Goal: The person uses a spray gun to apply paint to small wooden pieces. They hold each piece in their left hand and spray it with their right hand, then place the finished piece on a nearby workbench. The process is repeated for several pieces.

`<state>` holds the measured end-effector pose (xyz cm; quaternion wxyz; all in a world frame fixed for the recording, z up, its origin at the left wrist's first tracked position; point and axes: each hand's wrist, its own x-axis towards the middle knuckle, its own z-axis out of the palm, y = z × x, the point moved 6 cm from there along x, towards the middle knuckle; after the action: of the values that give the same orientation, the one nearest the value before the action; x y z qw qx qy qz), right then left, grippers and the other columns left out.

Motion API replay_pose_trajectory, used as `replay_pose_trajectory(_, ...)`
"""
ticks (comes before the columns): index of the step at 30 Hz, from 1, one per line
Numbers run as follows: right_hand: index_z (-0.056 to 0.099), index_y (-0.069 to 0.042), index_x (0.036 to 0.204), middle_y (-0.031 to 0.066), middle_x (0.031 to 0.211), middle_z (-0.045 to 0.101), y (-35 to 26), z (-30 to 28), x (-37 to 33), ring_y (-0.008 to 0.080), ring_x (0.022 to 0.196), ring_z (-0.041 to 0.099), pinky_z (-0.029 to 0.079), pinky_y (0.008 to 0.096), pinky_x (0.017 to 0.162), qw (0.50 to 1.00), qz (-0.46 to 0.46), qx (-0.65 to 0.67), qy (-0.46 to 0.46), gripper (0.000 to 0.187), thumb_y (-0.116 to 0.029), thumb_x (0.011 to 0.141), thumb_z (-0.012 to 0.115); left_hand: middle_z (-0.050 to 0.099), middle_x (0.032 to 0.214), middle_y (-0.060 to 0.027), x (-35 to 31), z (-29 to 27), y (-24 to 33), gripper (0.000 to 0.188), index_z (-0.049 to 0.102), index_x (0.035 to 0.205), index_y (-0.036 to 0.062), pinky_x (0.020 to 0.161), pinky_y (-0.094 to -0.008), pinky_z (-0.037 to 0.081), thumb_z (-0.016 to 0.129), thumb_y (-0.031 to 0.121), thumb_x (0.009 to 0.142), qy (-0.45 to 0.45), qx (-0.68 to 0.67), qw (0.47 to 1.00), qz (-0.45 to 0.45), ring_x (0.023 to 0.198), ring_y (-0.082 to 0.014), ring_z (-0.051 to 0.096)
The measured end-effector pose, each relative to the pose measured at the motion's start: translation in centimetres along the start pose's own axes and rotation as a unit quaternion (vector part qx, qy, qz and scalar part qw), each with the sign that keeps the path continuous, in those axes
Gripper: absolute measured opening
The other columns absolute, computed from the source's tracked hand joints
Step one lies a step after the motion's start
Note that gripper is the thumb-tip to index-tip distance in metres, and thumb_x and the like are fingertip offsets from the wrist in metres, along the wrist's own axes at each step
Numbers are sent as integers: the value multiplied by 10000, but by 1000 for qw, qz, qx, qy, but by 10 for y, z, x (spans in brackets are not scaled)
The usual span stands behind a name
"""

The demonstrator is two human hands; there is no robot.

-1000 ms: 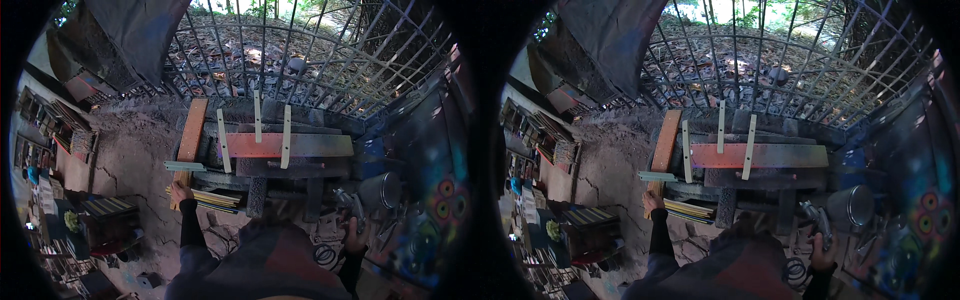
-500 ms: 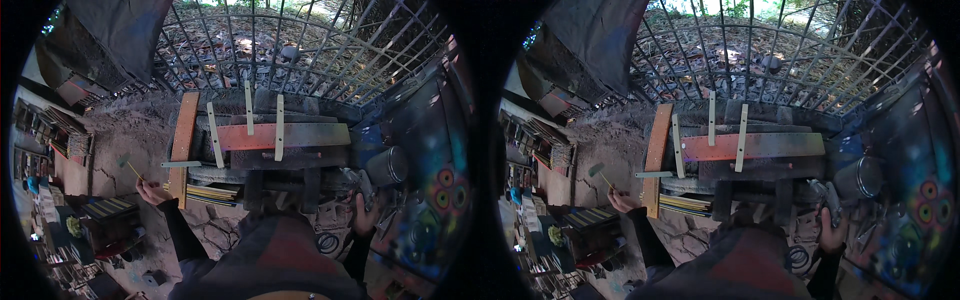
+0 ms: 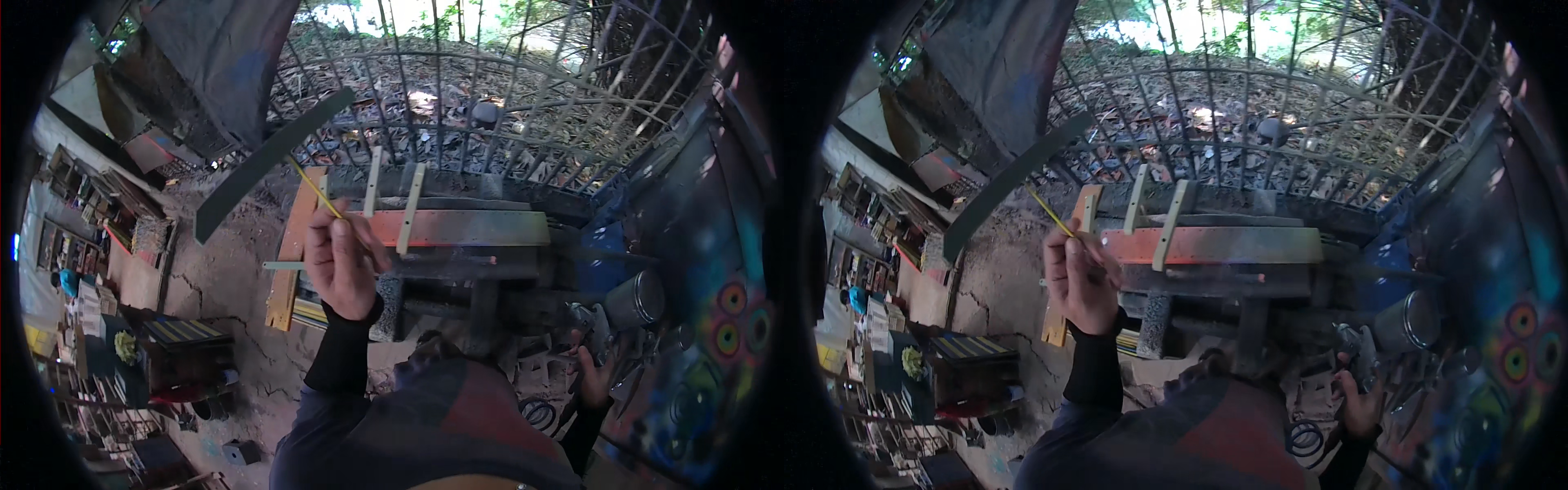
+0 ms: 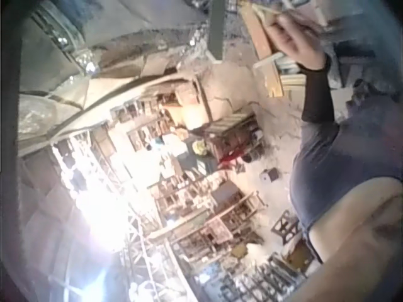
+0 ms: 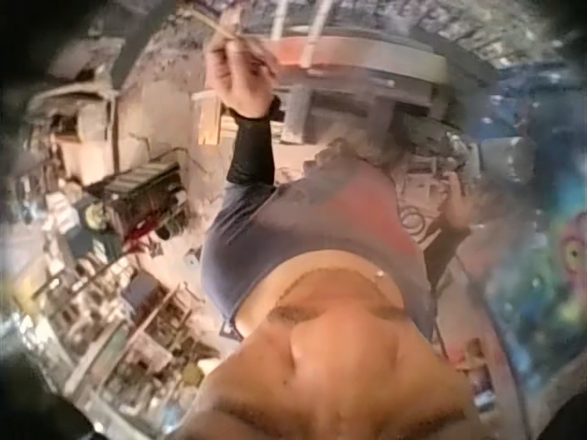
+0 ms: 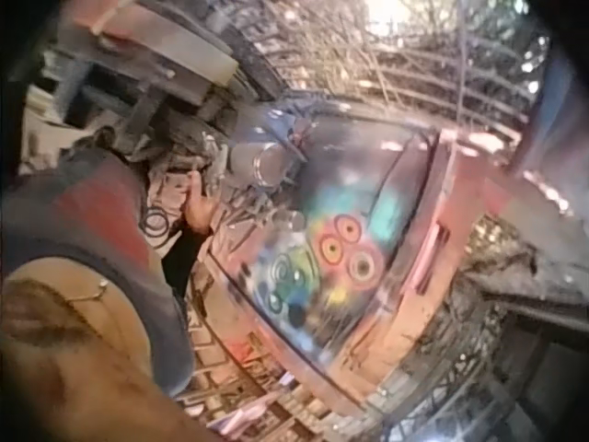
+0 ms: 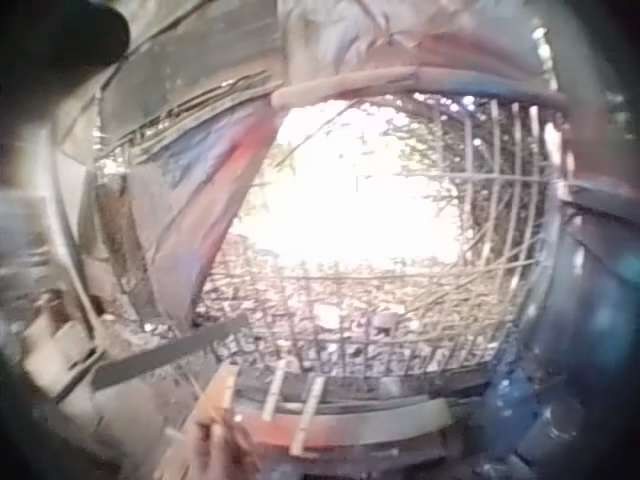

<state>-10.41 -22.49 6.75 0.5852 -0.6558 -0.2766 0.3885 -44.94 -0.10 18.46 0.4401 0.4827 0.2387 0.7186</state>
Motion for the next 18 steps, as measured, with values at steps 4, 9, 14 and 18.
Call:
replay_pose_trajectory(4,496,-6,1165,69,978,623,-10,-45,-7,120,761,588,489,229,521,999,-10,-39,15,309,-83,877,576,536,759,-93,-50,105,-48,280,370,1222,37,410,-211,395,414,114,957,-129,-108,972,-162,451,-119,477)
replay_pose_trajectory(9,472,-21,1209,45,920,596,-23,-89,-25,109,775,571,489,223,580,994,-5,-49,101,352,-195,912,546,568,802,-74,-97,191,-118,324,389,1235,34,548,-234,465,476,61,924,-230,-141,918,-293,611,-123,554)
replay_pose_trajectory(14,414,-15,1297,39,900,574,-44,-119,-45,99,797,554,470,221,608,987,-65,-57,139,445,-238,923,508,596,824,-54,-132,224,-206,206,522,1093,7,607,-260,493,538,63,895,-289,-105,870,-385,690,-126,586)
replay_pose_trajectory(18,421,0,1291,52,890,585,-71,-126,-61,102,770,554,463,232,632,977,-103,-82,170,468,-252,909,516,607,802,-49,-151,244,-261,117,576,974,4,616,-266,495,560,79,886,-325,-42,862,-387,669,-125,592)
